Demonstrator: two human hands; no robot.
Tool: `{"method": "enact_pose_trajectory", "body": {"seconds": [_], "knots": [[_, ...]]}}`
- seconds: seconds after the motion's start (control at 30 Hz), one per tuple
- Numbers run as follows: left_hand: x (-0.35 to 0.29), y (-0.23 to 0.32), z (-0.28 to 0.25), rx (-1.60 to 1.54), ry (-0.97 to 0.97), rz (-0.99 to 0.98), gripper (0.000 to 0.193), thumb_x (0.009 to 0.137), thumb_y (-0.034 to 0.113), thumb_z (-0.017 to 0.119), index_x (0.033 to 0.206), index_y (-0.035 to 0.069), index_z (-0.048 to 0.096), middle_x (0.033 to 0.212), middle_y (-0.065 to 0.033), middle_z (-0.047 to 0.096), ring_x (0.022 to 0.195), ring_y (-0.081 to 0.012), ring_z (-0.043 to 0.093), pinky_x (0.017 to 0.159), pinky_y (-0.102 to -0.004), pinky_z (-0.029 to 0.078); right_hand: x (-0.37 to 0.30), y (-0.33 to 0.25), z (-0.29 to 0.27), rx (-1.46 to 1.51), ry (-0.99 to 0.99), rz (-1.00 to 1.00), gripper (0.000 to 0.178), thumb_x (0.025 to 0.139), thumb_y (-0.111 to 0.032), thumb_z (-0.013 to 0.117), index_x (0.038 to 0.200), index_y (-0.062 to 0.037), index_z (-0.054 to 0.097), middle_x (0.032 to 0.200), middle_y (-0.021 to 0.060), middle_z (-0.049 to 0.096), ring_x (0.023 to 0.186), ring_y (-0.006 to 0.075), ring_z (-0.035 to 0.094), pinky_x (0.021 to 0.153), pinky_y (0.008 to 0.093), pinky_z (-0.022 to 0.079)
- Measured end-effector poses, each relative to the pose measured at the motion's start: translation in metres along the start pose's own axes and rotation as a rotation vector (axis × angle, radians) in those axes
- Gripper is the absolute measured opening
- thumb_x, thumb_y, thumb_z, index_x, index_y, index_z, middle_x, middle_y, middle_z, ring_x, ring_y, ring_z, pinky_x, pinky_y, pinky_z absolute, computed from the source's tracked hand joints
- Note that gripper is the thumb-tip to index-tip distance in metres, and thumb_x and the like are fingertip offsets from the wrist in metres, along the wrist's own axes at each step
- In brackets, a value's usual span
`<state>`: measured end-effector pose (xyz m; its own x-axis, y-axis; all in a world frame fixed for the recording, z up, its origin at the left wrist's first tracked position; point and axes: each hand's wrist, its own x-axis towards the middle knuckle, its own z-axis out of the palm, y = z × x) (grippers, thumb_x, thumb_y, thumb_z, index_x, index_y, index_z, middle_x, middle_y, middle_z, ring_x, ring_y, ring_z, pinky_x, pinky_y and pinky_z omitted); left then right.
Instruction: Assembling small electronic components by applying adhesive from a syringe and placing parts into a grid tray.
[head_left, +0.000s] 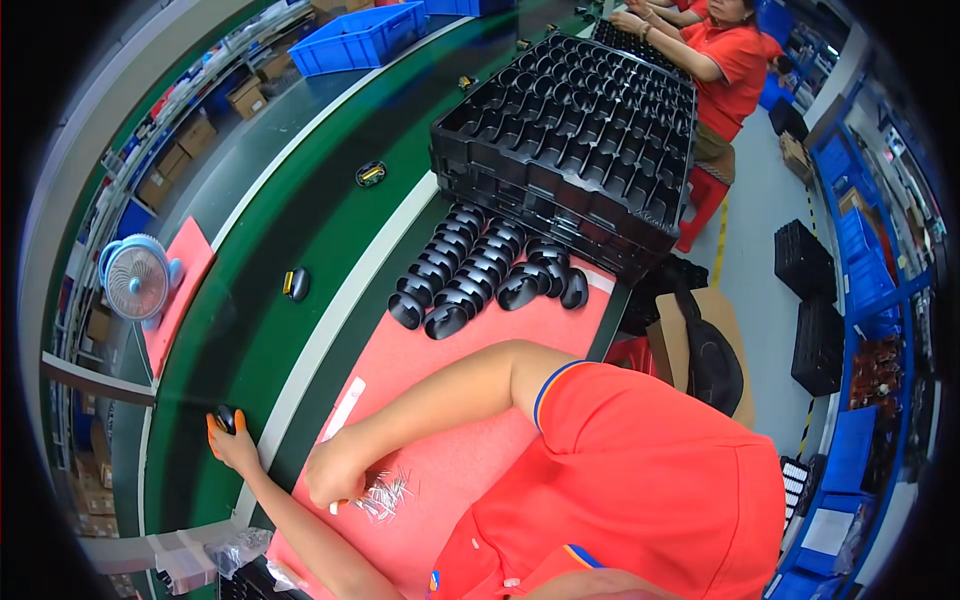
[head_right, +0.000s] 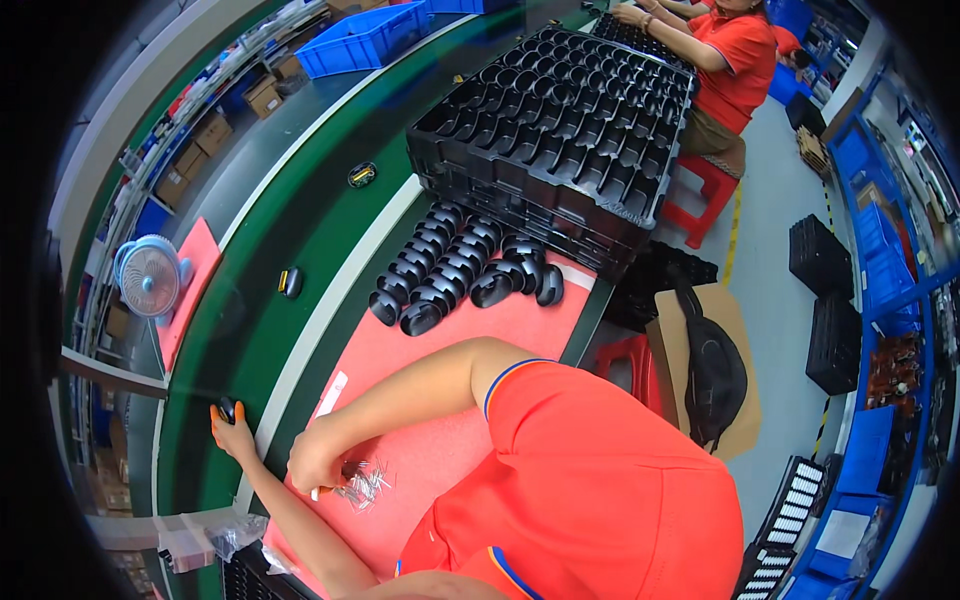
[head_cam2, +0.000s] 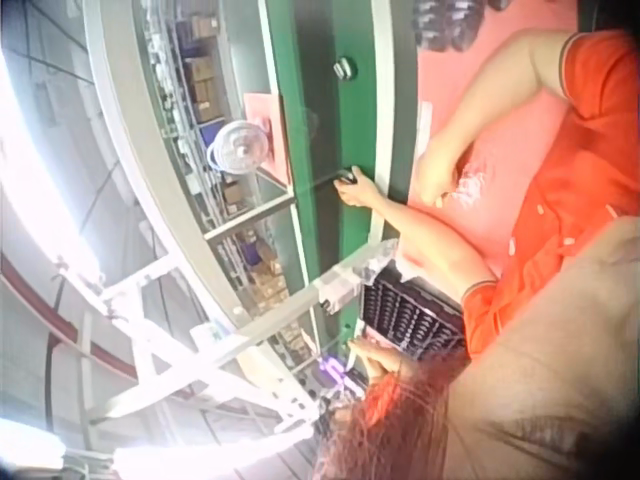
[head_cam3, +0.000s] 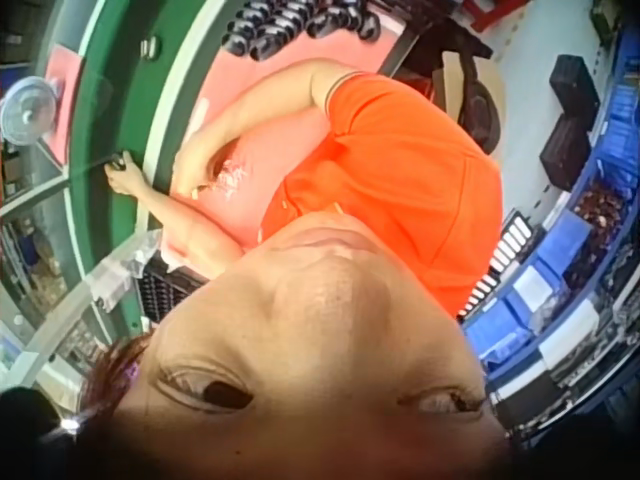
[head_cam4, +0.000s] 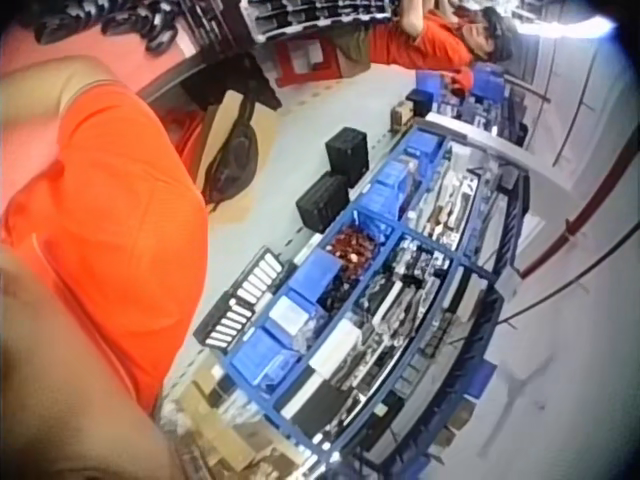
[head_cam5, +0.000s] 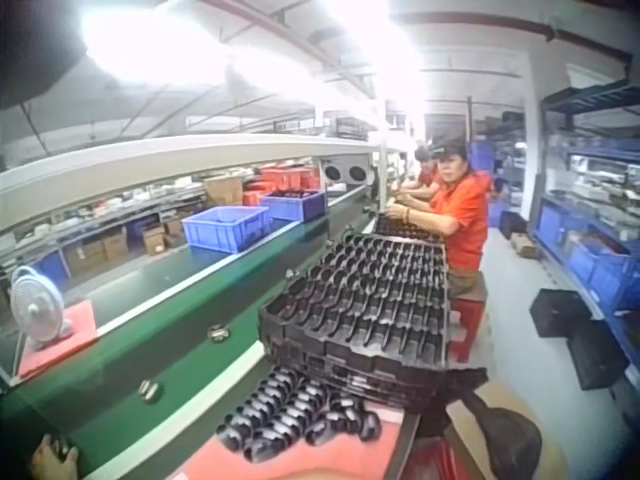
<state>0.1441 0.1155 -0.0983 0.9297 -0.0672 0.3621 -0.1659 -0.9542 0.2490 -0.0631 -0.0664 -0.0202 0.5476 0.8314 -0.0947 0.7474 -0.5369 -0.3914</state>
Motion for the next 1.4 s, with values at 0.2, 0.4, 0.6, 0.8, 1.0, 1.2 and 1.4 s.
{"method": "enact_pose_trajectory", "body": {"seconds": [0.2, 0.4, 0.6, 0.8, 1.0, 1.2, 1.4], "knots": [[0.003, -0.009, -0.003, -0.048, 0.062, 0.011, 0.067, 0.085, 0.045, 0.065, 0.136, 0.006, 0.046, 0.137, -0.0134, 0.05, 0.128, -0.0322, 0.041, 0.109, -0.0432, 0.027, -0.006, -0.009, -0.012, -0.032, 0.136, -0.115, 0.011, 0.072, -0.015, 0.067, 0.077, -0.0052, 0.066, 0.072, 0.0111, 0.066, 0.073, 0.0304, 0.065, 0.058, 0.044, 0.047], [0.001, 0.006, -0.008, -0.14, 0.075, 0.02, 0.065, 0.084, 0.044, 0.067, 0.131, 0.002, 0.051, 0.137, -0.0139, 0.05, 0.128, -0.0317, 0.041, 0.108, -0.0423, 0.028, -0.005, -0.003, -0.008, -0.052, 0.183, -0.119, 0.011, 0.075, -0.016, 0.066, 0.077, -0.0048, 0.066, 0.073, 0.012, 0.067, 0.074, 0.0312, 0.066, 0.058, 0.044, 0.048], [0.0, 0.006, -0.007, -0.195, 0.124, 0.084, 0.062, 0.085, 0.042, 0.067, 0.129, 0.0, 0.053, 0.136, -0.0155, 0.05, 0.127, -0.0324, 0.042, 0.108, -0.0411, 0.029, -0.009, -0.002, -0.018, -0.033, 0.298, -0.119, 0.013, 0.075, -0.018, 0.067, 0.078, -0.0059, 0.068, 0.074, 0.0118, 0.067, 0.075, 0.0315, 0.066, 0.058, 0.0446, 0.049], [0.005, 0.001, -0.006, -0.248, 0.148, 0.07, 0.062, 0.085, 0.041, 0.068, 0.129, 0.0, 0.053, 0.134, -0.0176, 0.052, 0.127, -0.0329, 0.043, 0.108, -0.0418, 0.03, -0.002, 0.008, -0.007, -0.102, 0.253, -0.082, 0.011, 0.074, -0.017, 0.067, 0.078, -0.0068, 0.068, 0.074, 0.012, 0.067, 0.076, 0.031, 0.067, 0.058, 0.0446, 0.049], [0.004, 0.001, -0.01, -0.255, 0.15, 0.033, 0.06, 0.085, 0.039, 0.068, 0.128, 0.0, 0.054, 0.133, -0.0176, 0.052, 0.126, -0.033, 0.043, 0.107, -0.0417, 0.032, 0.002, 0.007, -0.008, -0.085, 0.428, -0.123, 0.012, 0.075, -0.019, 0.067, 0.076, -0.0071, 0.068, 0.072, 0.0111, 0.067, 0.073, 0.0309, 0.067, 0.054, 0.0439, 0.048], [-0.003, 0.005, -0.015, -0.286, 0.185, 0.043, 0.057, 0.086, 0.035, 0.068, 0.127, -0.002, 0.055, 0.131, -0.0185, 0.054, 0.125, -0.0336, 0.045, 0.106, -0.0413, 0.033, -0.001, 0.006, -0.005, -0.047, 0.499, -0.18, 0.015, 0.077, -0.023, 0.066, 0.075, -0.0084, 0.067, 0.067, 0.0091, 0.065, 0.069, 0.0314, 0.066, 0.051, 0.0447, 0.046], [-0.003, 0.013, -0.019, -0.327, 0.3, 0.152, 0.053, 0.082, 0.033, 0.072, 0.116, -0.006, 0.061, 0.118, -0.0226, 0.062, 0.111, -0.0344, 0.058, 0.099, -0.0387, 0.041, 0.002, 0.016, 0.002, -0.028, 0.421, -0.155, 0.007, 0.065, -0.015, 0.067, 0.069, -0.01, 0.065, 0.063, 0.0117, 0.063, 0.065, 0.0327, 0.065, 0.048, 0.0449, 0.047]]}}
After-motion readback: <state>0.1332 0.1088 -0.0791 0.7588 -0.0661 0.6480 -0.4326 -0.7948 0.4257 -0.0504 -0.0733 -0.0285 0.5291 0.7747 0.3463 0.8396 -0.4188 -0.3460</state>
